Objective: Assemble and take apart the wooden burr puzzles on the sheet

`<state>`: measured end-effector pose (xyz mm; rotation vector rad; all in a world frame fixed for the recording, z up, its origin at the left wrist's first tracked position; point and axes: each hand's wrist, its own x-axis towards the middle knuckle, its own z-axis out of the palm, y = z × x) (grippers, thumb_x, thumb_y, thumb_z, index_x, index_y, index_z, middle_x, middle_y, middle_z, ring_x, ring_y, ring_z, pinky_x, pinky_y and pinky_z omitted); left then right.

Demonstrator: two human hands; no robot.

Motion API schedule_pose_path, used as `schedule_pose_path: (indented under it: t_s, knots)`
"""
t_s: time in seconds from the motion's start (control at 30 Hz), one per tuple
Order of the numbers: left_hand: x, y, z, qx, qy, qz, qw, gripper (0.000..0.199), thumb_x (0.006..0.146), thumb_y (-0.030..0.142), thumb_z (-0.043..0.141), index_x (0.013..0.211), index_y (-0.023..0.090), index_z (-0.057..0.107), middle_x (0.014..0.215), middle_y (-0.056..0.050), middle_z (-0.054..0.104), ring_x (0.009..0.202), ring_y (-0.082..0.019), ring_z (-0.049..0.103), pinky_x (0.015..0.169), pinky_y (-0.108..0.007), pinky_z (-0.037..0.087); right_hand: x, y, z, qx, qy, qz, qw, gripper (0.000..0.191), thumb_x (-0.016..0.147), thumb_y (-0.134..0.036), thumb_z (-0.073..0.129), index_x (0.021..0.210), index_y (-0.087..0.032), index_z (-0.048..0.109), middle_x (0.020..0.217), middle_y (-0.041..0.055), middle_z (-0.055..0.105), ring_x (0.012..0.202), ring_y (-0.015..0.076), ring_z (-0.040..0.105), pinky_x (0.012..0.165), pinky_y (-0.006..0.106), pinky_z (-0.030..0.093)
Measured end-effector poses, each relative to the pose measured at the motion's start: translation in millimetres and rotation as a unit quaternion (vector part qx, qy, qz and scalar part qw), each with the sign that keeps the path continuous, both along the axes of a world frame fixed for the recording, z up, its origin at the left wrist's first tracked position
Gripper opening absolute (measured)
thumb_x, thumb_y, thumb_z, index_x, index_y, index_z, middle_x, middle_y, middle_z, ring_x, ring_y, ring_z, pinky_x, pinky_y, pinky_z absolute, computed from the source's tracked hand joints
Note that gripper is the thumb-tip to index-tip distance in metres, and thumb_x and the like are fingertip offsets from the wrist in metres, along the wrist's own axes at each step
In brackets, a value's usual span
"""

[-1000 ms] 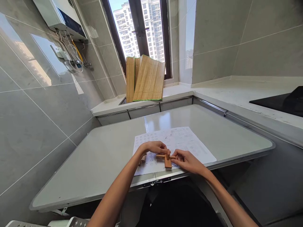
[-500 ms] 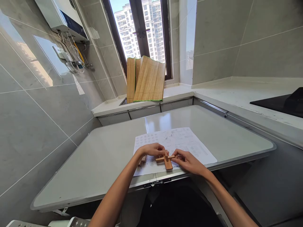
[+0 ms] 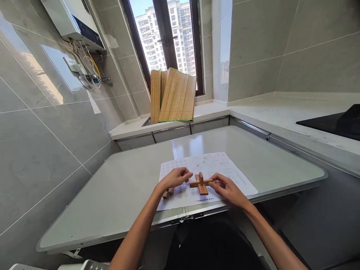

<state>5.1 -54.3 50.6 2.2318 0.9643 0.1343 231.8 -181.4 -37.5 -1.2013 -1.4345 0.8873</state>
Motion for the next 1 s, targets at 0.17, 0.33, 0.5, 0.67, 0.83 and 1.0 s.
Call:
schedule_pose_path:
  t_s: [0.17,0.33,0.5,0.67,0.83,1.0]
  knots:
    - [-37.4,-11.6,-13.0,0.165,-0.065,0.162,0.971,0.036,0.097,0.052,0.045,0.096,0.021,0.062,0.105,-0.007,0.069,0.101,-0.023,0.063,0.089,-0.034,0.05,-1.5,5.2,-7.2,0.012,0.049,-0.055,0.997,0.048,0.088,-0.069,0.061,0.093,-0.021,0.058,0.074,-0.0042,0.048,0.059,0.0117,0.039,0.055,0.026,0.032]
    - [-65.0,-32.1,-46.7,0.244,-0.074,0.199,0.946,0.033,0.094,0.049,0.056,0.113,0.023,0.059,0.125,-0.008,0.062,0.123,-0.029,0.054,0.103,-0.043,0.047,-2.2,9.1,-15.3,0.019,0.041,-0.076,0.996,0.045,0.091,-0.066,0.06,0.092,-0.021,0.057,0.073,-0.0044,0.046,0.06,0.0122,0.039,0.057,0.026,0.031]
    - [-73.8,-51.0,-74.1,0.295,-0.059,0.198,0.933,0.057,0.089,0.049,0.065,0.138,0.027,0.047,0.15,-0.011,0.046,0.143,-0.034,0.038,0.116,-0.055,0.034,0.0,11.9,-20.6,0.025,0.014,-0.106,0.994,0.046,0.09,-0.067,0.059,0.094,-0.021,0.059,0.069,-0.0043,0.044,0.059,0.013,0.036,0.056,0.026,0.03]
    - [-77.8,-55.6,-83.4,0.282,-0.059,0.2,0.937,0.062,0.092,0.047,0.062,0.146,0.026,0.039,0.154,-0.013,0.044,0.146,-0.036,0.036,0.117,-0.056,0.032,-1.6,12.4,-22.8,0.029,-0.005,-0.142,0.989,0.05,0.088,-0.069,0.059,0.093,-0.02,0.061,0.072,-0.0015,0.052,0.058,0.0135,0.039,0.056,0.027,0.032]
    - [-81.7,-54.3,-86.8,0.251,-0.082,0.215,0.94,0.057,0.095,0.046,0.057,0.145,0.024,0.042,0.143,-0.014,0.054,0.134,-0.033,0.05,0.112,-0.053,0.04,4.5,17.4,-21.9,0.018,-0.017,-0.186,0.982,0.049,0.088,-0.07,0.058,0.095,-0.021,0.063,0.076,-0.0001,0.059,0.057,0.0144,0.046,0.056,0.026,0.036]
    - [-86.1,-54.6,-92.5,0.228,-0.107,0.229,0.94,0.055,0.096,0.047,0.057,0.143,0.023,0.044,0.141,-0.013,0.055,0.133,-0.032,0.05,0.111,-0.051,0.042,41.8,40.0,-6.7,0.039,-0.158,-0.258,0.952,0.04,0.091,-0.061,0.056,0.09,-0.022,0.066,0.068,-0.0005,0.062,0.058,0.0165,0.052,0.061,0.028,0.038]
